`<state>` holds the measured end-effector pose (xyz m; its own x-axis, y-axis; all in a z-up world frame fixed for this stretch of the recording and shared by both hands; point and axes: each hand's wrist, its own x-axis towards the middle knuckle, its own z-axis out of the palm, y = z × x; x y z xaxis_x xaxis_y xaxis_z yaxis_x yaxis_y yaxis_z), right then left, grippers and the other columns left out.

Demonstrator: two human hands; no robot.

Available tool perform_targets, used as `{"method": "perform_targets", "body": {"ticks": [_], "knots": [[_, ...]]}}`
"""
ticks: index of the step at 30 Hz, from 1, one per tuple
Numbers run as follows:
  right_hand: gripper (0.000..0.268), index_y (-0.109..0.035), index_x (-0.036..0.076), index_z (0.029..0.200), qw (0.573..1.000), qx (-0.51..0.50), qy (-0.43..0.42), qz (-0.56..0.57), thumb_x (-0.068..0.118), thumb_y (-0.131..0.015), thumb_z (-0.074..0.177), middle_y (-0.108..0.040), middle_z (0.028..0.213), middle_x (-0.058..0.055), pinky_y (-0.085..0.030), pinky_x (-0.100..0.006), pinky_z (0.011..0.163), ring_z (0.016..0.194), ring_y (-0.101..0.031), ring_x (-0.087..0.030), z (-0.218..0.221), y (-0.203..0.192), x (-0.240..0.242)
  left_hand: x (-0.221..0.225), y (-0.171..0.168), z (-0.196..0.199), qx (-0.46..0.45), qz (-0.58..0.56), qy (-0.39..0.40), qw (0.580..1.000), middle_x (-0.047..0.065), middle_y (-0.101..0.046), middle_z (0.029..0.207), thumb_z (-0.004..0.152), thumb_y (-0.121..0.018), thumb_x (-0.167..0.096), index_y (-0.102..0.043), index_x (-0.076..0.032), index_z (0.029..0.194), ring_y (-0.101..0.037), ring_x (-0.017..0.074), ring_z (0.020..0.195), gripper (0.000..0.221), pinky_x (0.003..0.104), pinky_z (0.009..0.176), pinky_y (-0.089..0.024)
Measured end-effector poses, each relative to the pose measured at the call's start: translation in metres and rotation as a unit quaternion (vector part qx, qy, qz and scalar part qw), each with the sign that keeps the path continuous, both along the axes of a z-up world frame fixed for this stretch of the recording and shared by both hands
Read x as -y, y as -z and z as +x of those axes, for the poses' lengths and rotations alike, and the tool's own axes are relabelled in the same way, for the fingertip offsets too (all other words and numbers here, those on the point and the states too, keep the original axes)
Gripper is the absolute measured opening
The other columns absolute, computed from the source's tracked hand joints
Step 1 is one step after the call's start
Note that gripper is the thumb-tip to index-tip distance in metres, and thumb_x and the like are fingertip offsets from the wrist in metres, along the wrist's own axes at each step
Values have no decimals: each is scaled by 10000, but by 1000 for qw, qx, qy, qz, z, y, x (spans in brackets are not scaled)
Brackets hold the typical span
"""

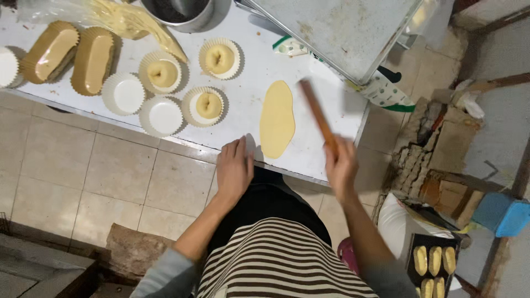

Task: The person prepares dough pastries by flattening dough with a rolling pin, applying a filling with a brush, and rolling and shaping the dough into rings before placing them into paper liners.

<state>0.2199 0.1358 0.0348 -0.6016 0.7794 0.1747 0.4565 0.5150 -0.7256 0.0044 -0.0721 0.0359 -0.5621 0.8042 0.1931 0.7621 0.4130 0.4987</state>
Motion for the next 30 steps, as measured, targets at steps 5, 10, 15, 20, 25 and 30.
{"method": "perform_targets", "body": {"ticks": [5,10,15,20,25,30], "knots": [[366,-713,23,1237,941,63,10,333,114,-837,905,-613,1014,-120,-473,-433,760,872,-625,-327,-51,5,-78,-38,51,16,16,-39,-62,997,113,-606,1079,869,-727,-229,-693,-40,1322,-601,325,934,492,459,682,-503],[274,-726,119,1207,925,27,-188,330,89,-630,952,-655,1089,-66,-478,-439,833,993,-633,-294,-117,69,-99,-63,15,34,97,-25,-144,984,113,-544,1121,869,-715,-203,-603,7,1423,-567,344,974,603,449,725,-443],[344,-708,267,1304,871,123,-356,315,133,-554,1027,-603,1430,-26,-454,-445,1042,1366,-532,-296,-169,4,-65,-91,-3,26,157,18,-199,967,152,-517,1178,912,-685,-113,-551,44,1436,-541,385,1033,563,467,839,-415],[154,-664,240,1158,852,131,-400,310,186,-545,1077,-654,1209,70,-435,-414,1109,1298,-591,-170,-178,37,-87,-112,34,15,215,22,-215,952,15,-503,1106,958,-607,-149,-648,-114,1157,-541,220,1011,206,349,834,-391],[186,-609,256,1234,824,200,-422,321,292,-462,1125,-592,1382,59,-395,-434,1139,1401,-504,-200,-183,21,-90,-128,29,-5,197,-23,-214,956,87,-568,1069,916,-684,-174,-581,-71,1169,-611,325,1017,292,443,849,-425],[146,-577,247,1127,828,194,-433,297,336,-462,1130,-591,1114,54,-422,-424,1077,1240,-580,-175,-188,24,-98,-132,38,-17,233,-10,-199,952,48,-524,1023,891,-678,-145,-602,-119,955,-593,309,986,102,416,838,-406]]}}
